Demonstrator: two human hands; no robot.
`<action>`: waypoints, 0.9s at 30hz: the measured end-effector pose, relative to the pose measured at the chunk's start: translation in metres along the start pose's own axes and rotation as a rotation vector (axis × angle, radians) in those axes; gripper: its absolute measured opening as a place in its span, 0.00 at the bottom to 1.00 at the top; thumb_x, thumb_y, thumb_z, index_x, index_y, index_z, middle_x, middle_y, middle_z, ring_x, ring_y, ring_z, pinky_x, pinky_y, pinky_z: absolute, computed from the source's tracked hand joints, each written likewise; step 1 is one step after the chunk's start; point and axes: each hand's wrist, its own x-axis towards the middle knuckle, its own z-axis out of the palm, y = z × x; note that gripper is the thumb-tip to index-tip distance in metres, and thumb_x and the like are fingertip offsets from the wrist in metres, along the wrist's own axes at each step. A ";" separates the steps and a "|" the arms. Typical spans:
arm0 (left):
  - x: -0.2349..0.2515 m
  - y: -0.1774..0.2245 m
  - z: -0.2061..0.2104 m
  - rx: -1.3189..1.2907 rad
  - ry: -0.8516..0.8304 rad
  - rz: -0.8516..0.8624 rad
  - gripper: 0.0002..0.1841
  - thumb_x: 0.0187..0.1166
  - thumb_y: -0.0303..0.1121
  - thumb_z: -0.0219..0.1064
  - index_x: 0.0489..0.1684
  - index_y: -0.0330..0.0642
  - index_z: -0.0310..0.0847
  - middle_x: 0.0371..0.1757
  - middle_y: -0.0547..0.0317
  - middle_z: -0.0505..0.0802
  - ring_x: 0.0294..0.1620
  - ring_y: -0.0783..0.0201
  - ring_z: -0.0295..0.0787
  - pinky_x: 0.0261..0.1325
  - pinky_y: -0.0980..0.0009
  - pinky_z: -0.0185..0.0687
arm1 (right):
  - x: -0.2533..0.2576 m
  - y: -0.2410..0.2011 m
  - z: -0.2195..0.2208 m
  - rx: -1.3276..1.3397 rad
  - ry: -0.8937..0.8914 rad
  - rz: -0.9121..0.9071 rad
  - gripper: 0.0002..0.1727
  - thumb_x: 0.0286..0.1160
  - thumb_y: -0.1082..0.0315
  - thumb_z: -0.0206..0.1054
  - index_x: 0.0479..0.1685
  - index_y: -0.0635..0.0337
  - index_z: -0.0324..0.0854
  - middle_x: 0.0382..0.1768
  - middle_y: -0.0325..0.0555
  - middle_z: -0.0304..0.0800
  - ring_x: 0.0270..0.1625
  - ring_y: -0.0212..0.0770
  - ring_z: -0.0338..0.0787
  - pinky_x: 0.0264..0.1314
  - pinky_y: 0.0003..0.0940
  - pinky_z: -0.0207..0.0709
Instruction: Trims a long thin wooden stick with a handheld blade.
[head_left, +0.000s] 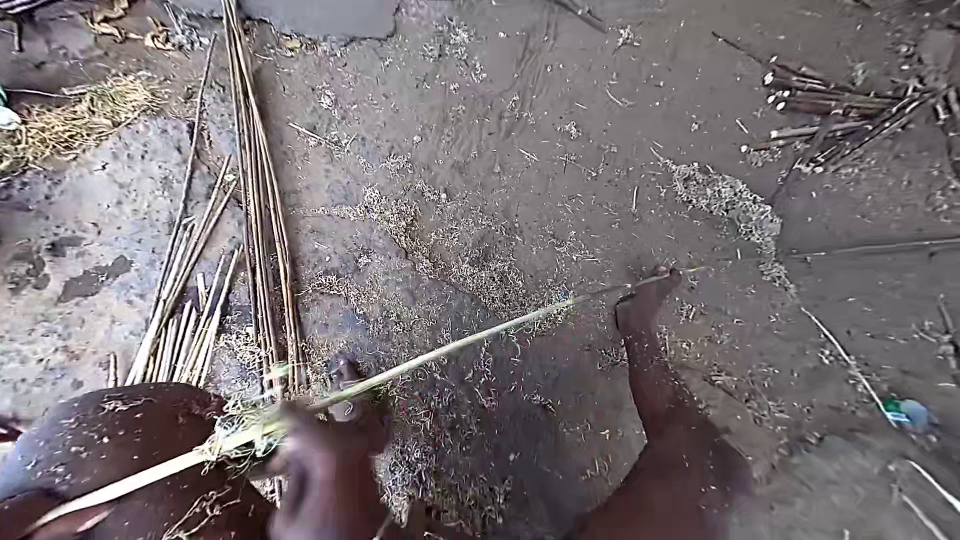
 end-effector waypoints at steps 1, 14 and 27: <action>0.006 0.008 -0.001 -0.080 -0.007 0.044 0.17 0.81 0.23 0.62 0.20 0.15 0.80 0.22 0.36 0.88 0.22 0.61 0.84 0.35 0.75 0.78 | -0.001 -0.027 0.008 -0.007 -0.121 -0.035 0.23 0.69 0.80 0.66 0.67 0.66 0.87 0.40 0.56 0.98 0.38 0.51 0.97 0.45 0.49 0.88; -0.008 -0.111 0.066 0.086 0.282 0.159 0.24 0.70 0.57 0.53 0.08 0.52 0.73 0.07 0.65 0.72 0.07 0.58 0.74 0.10 0.54 0.64 | 0.014 0.047 -0.013 -0.216 0.207 0.074 0.27 0.76 0.75 0.64 0.77 0.68 0.76 0.28 0.51 0.92 0.27 0.47 0.91 0.34 0.49 0.87; 0.011 -0.105 0.041 -0.169 -0.136 0.137 0.21 0.76 0.47 0.68 0.11 0.47 0.78 0.11 0.63 0.76 0.14 0.63 0.76 0.20 0.57 0.70 | 0.031 0.106 -0.124 -0.239 0.244 0.278 0.26 0.91 0.67 0.53 0.86 0.61 0.68 0.34 0.55 0.93 0.28 0.50 0.90 0.33 0.52 0.86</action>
